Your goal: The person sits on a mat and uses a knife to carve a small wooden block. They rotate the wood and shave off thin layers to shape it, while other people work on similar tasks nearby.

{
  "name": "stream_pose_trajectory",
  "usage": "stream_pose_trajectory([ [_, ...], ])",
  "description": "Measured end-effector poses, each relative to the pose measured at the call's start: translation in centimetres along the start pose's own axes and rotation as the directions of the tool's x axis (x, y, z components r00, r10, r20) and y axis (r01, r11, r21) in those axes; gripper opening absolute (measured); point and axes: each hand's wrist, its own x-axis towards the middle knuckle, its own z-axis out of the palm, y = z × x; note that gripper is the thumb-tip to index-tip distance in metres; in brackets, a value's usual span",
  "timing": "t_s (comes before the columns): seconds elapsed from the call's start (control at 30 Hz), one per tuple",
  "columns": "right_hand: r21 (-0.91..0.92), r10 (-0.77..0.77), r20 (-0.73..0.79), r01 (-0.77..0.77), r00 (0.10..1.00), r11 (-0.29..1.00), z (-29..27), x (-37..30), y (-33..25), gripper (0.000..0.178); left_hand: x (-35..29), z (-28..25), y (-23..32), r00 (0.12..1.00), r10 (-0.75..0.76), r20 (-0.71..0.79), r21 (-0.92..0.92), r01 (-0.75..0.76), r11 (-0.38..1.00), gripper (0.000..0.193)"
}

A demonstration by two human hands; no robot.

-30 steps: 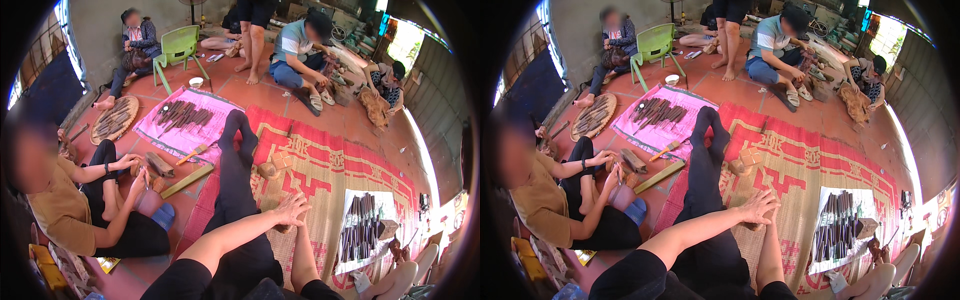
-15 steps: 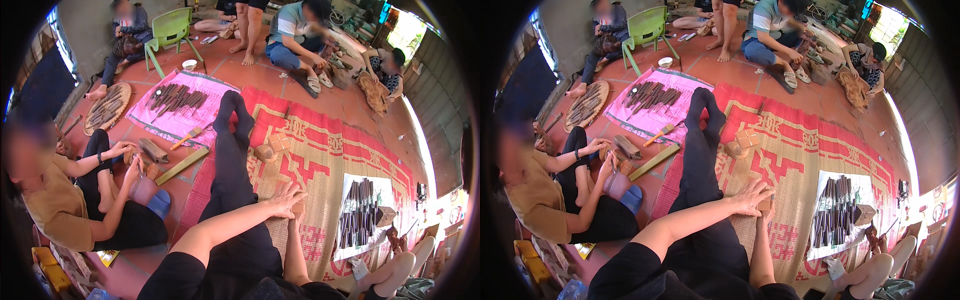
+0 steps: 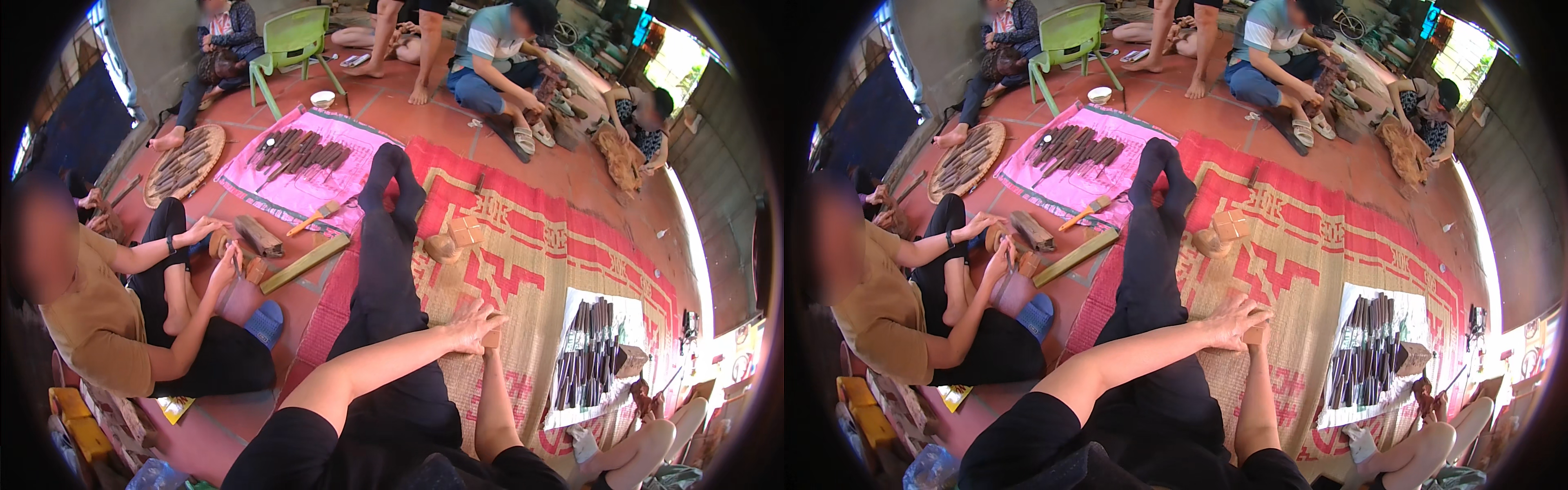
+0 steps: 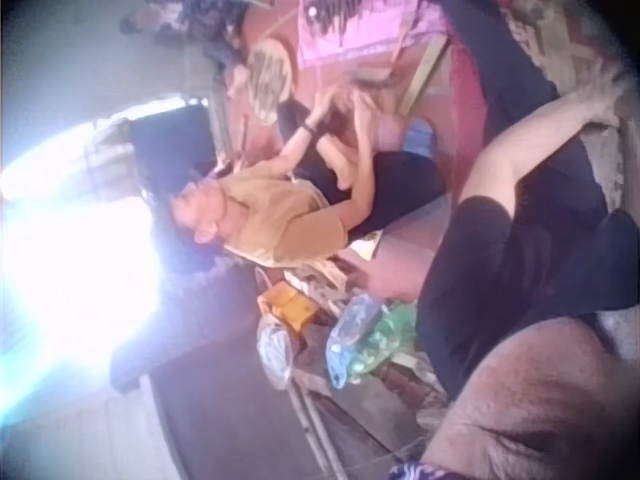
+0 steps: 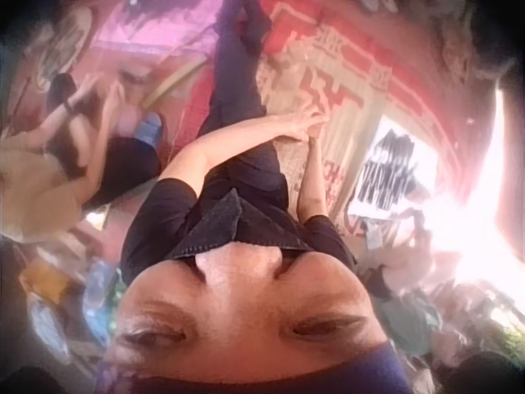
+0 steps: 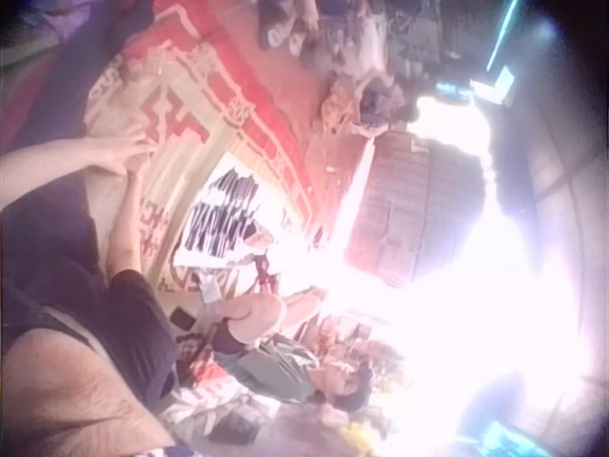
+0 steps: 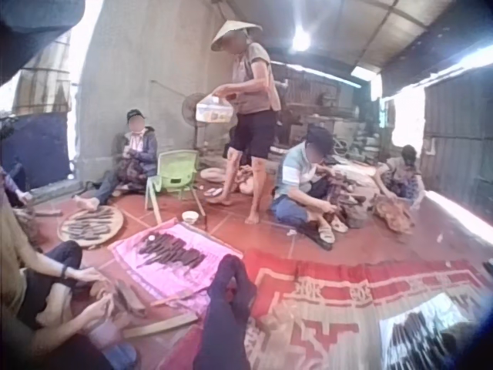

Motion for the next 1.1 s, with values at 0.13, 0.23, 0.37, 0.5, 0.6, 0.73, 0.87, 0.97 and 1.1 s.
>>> stream_pose_trajectory([
  [0.13,0.14,-0.001,0.008,0.0,1.0,0.99,-0.2,0.5,0.6,0.034,0.0,0.7,-0.3,0.992,0.124,-0.037,-0.022,-0.125,0.992,0.101],
  [0.23,0.241,-0.003,0.02,-0.002,1.0,0.971,0.1,0.6,1.8,0.032,-0.2,1.4,-0.3,0.969,0.247,-0.026,-0.052,-0.248,0.967,0.101],
  [0.37,0.284,0.008,0.034,-0.017,0.999,0.959,0.2,0.8,2.9,0.029,0.0,1.1,-0.2,0.969,0.246,-0.007,-0.018,-0.247,0.969,0.101],
  [0.5,0.308,0.027,0.026,-0.034,0.999,0.951,-0.8,0.5,3.5,0.027,0.4,0.6,0.1,0.977,0.19,0.094,-0.057,-0.185,0.981,0.102],
  [0.6,0.326,0.033,0.021,-0.038,0.999,0.945,-1.4,0.8,3.9,0.025,0.8,1.7,-0.3,0.975,0.218,0.032,-0.006,-0.218,0.976,0.102],
  [0.73,0.351,0.051,-0.008,-0.045,0.999,0.935,-2.4,1.0,5.6,0.023,0.9,1.5,-0.2,0.974,0.224,0.044,-0.004,-0.224,0.975,0.101],
  [0.87,0.556,0.173,0.005,-0.147,0.985,0.818,-2.5,1.3,7.0,0.021,1.0,0.2,0.0,0.975,0.217,-0.047,-0.045,-0.22,0.975,0.091],
  [0.97,0.383,-0.101,0.044,0.077,0.994,0.921,-1.1,-2.4,0.6,0.015,1.2,-0.4,-1.7,0.987,0.089,-0.134,-0.148,-0.109,0.983,0.084],
  [1.1,-0.075,-0.032,-0.124,0.023,0.992,0.997,-0.7,-4.3,1.3,0.01,1.5,-1.3,-0.7,0.997,0.041,-0.07,-0.157,-0.051,0.986,0.083],
])
